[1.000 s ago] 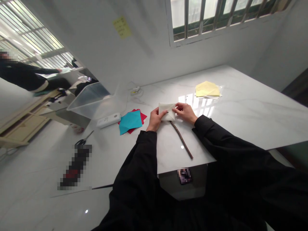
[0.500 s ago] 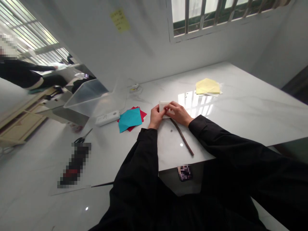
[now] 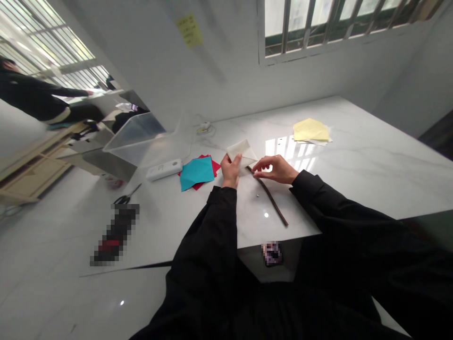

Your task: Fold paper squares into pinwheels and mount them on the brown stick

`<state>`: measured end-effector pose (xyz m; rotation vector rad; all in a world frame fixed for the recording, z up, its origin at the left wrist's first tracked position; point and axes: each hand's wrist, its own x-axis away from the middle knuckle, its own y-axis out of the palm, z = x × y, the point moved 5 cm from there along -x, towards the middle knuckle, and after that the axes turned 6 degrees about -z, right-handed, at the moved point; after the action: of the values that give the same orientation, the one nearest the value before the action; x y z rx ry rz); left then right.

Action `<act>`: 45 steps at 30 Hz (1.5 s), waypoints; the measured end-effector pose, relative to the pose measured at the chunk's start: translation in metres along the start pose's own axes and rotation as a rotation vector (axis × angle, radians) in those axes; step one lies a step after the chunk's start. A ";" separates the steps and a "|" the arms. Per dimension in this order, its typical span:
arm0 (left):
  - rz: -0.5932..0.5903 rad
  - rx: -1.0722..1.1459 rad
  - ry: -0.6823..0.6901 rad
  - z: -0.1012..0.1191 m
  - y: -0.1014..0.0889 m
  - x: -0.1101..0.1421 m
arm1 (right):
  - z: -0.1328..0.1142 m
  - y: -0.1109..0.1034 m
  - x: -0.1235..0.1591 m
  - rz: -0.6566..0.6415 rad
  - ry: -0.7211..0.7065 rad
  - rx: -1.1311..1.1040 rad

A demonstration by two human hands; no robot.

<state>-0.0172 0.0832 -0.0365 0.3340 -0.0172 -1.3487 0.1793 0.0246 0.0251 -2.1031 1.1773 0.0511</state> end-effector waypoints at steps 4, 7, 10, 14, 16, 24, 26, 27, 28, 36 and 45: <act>-0.010 0.074 -0.037 0.000 -0.002 0.000 | -0.016 0.010 0.007 -0.257 -0.112 0.015; -0.026 0.091 -0.055 0.002 -0.002 0.002 | -0.019 0.021 0.009 -0.370 -0.157 0.074; -0.023 0.133 -0.067 0.005 -0.001 0.005 | -0.019 0.030 0.009 -0.430 -0.183 0.128; -0.003 0.183 -0.079 0.007 0.000 0.008 | -0.020 0.043 0.010 -0.493 -0.156 0.152; -0.006 0.186 -0.073 0.008 0.001 0.009 | -0.022 0.047 0.010 -0.470 -0.131 0.155; -0.048 0.197 -0.127 0.006 0.005 -0.002 | 0.016 -0.014 -0.005 0.064 -0.018 0.220; -0.065 0.217 -0.144 0.007 0.008 -0.006 | 0.050 -0.043 -0.011 0.214 0.110 0.313; -0.078 0.228 -0.155 0.008 0.009 -0.008 | 0.067 -0.055 -0.013 0.258 0.166 0.366; -0.093 0.237 -0.169 0.008 0.010 -0.010 | 0.082 -0.064 -0.016 0.272 0.214 0.413; -0.146 0.198 -0.125 0.015 0.011 -0.010 | 0.105 -0.078 -0.022 0.351 0.235 0.420; -0.222 0.081 -0.102 0.011 0.017 0.004 | 0.064 -0.006 -0.019 0.301 0.162 -0.124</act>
<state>-0.0027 0.0794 -0.0224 0.3424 -0.1235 -1.5874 0.1912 0.0785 -0.0121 -2.0487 1.6187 0.0958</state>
